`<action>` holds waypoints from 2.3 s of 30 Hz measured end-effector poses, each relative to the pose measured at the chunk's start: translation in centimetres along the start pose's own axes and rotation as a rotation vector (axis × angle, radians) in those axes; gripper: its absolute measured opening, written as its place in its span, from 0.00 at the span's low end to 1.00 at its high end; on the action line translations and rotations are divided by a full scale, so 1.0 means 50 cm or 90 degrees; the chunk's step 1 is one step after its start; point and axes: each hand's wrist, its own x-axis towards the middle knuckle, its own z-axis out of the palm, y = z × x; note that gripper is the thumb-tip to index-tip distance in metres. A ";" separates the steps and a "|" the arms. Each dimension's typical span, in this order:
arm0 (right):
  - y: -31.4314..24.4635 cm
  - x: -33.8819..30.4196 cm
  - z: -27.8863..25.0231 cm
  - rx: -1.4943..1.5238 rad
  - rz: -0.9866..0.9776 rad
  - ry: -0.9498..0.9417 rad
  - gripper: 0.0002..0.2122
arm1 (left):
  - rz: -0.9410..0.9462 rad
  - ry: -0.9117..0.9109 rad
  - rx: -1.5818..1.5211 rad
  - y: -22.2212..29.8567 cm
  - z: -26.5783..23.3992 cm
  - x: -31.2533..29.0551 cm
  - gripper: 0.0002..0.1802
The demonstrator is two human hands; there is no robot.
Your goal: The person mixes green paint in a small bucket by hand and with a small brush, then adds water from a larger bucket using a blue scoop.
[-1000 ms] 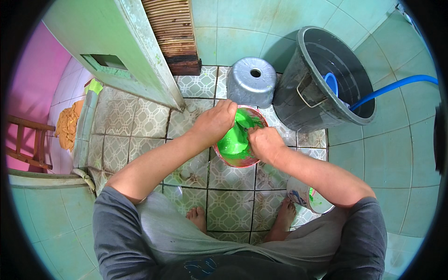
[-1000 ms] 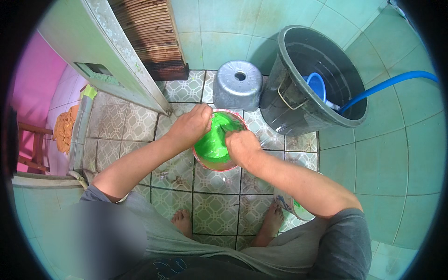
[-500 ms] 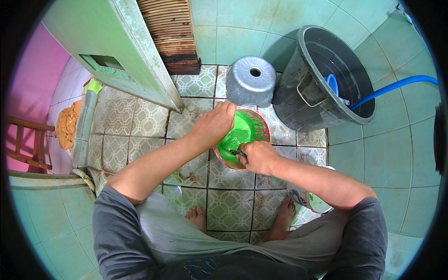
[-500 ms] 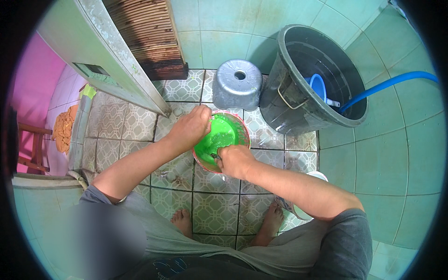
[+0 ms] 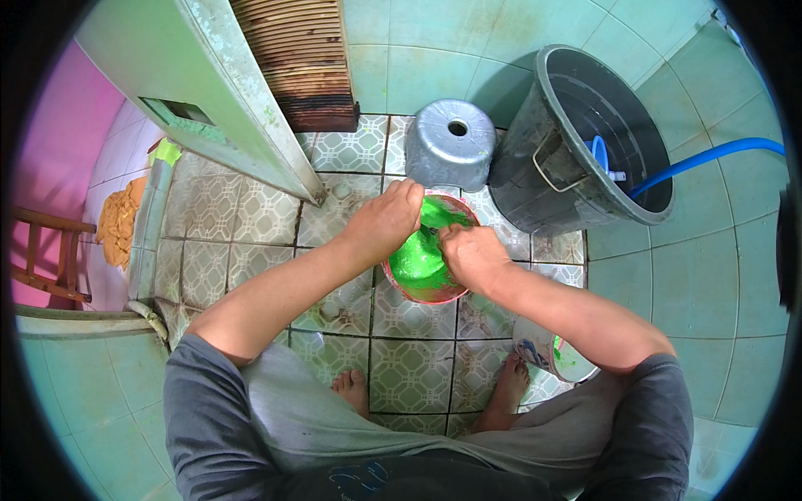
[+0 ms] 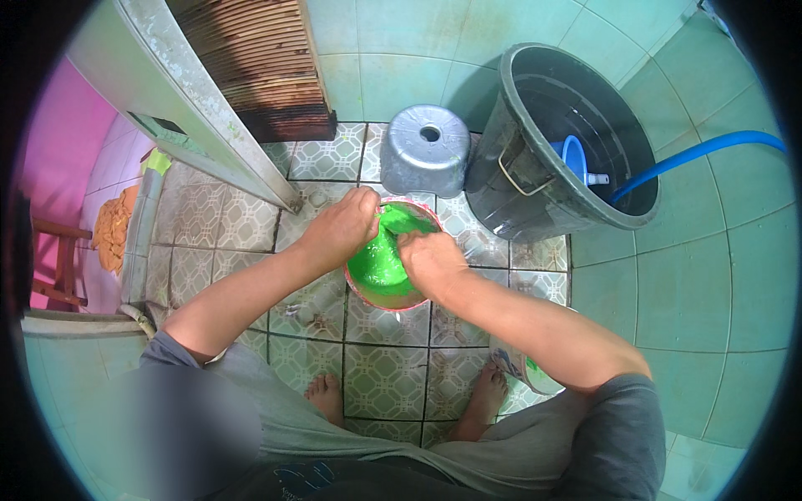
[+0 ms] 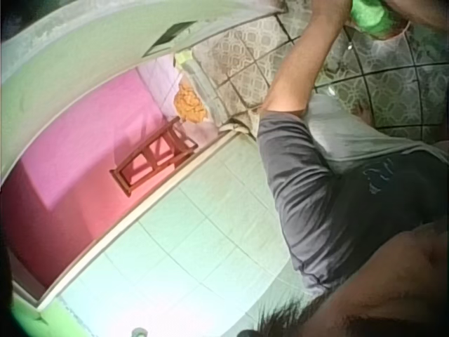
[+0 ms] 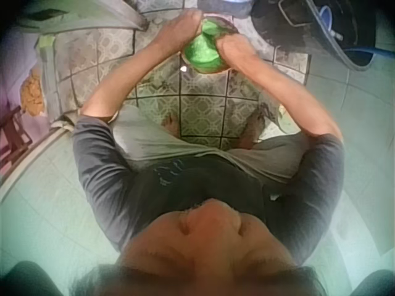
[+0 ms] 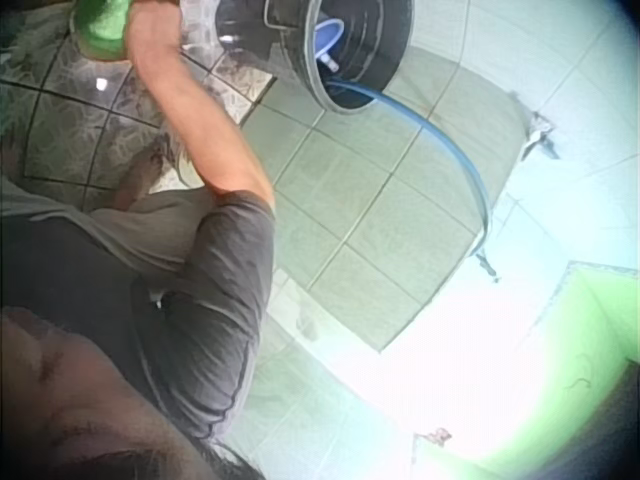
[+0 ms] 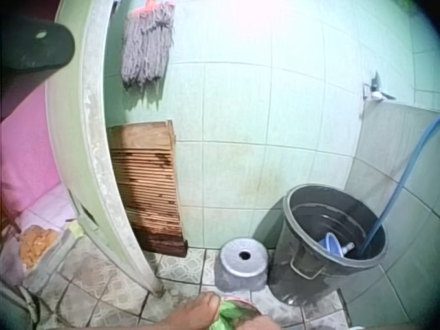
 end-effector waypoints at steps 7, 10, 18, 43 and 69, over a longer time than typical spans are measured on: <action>-0.054 -0.001 0.006 0.100 -0.085 -0.011 0.06 | -0.009 -0.007 -0.010 -0.007 -0.004 -0.004 0.15; -0.047 -0.013 0.002 0.136 -0.074 -0.083 0.08 | 0.012 0.009 0.033 -0.002 -0.010 -0.004 0.12; -0.009 -0.014 -0.017 0.016 -0.019 -0.046 0.05 | -0.012 0.013 -0.023 -0.012 -0.004 -0.004 0.14; -0.032 0.046 -0.009 0.169 0.048 -0.138 0.11 | -0.067 0.002 -0.034 -0.055 0.023 -0.018 0.13; -0.009 0.076 -0.041 0.059 0.118 -0.236 0.13 | -0.073 0.030 -0.100 -0.086 0.040 -0.032 0.15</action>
